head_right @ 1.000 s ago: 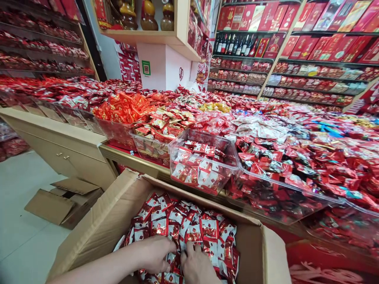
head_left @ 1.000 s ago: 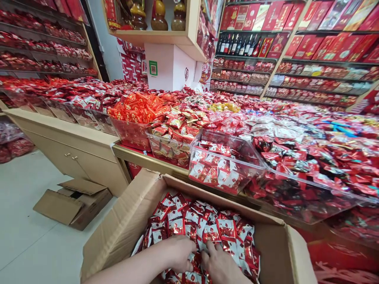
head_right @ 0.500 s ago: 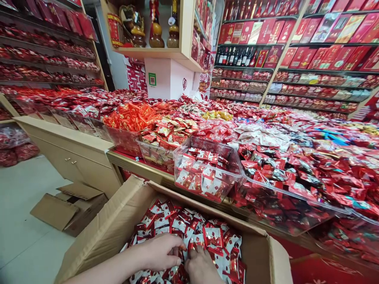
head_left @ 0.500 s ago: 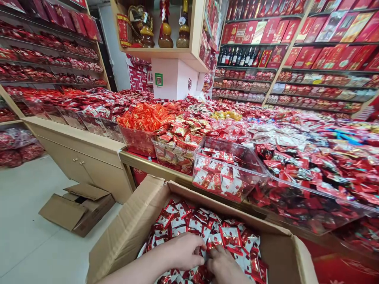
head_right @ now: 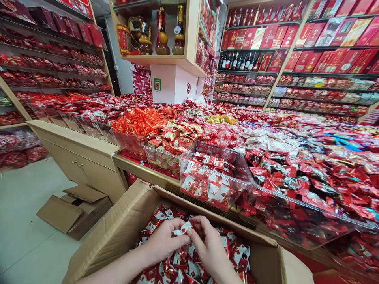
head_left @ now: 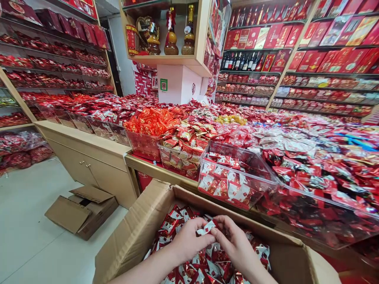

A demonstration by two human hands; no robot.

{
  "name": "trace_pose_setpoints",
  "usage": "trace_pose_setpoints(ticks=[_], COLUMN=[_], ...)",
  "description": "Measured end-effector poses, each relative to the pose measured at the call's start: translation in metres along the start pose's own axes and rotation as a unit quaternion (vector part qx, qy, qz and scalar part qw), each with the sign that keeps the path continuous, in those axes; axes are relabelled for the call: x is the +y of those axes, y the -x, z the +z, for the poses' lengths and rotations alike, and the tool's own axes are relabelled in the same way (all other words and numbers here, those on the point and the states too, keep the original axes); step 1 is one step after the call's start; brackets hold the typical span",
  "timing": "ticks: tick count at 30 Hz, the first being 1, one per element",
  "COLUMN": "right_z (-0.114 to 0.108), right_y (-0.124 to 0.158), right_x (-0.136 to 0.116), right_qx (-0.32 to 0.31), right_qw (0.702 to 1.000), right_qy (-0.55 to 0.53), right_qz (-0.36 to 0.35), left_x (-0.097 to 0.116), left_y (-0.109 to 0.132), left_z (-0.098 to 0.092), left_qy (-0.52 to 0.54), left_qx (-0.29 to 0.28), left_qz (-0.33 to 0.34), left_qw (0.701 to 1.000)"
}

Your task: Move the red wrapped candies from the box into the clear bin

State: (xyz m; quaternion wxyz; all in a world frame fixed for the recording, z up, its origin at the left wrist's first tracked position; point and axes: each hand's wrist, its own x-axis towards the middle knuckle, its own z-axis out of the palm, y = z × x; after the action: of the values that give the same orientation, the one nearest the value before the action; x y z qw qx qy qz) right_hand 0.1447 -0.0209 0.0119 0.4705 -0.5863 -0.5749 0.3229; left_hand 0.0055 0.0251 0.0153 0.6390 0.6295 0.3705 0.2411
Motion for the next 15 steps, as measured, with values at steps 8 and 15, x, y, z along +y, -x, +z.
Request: trace_pose_setpoints(ticks=[8,15], right_z=[-0.003,-0.007], right_y=[0.001,0.003], right_x=[0.002,0.008], right_qx=[0.062,0.096], right_qw=[0.996,0.993], right_qy=[-0.069,-0.075], right_qz=[0.007,0.001], left_x=[0.013,0.023], left_y=[0.002,0.005], left_z=[0.003,0.003], left_qy=[0.095,0.198], left_qx=[0.035,0.058], left_qz=[-0.020,-0.006], left_qw=[0.995,0.979])
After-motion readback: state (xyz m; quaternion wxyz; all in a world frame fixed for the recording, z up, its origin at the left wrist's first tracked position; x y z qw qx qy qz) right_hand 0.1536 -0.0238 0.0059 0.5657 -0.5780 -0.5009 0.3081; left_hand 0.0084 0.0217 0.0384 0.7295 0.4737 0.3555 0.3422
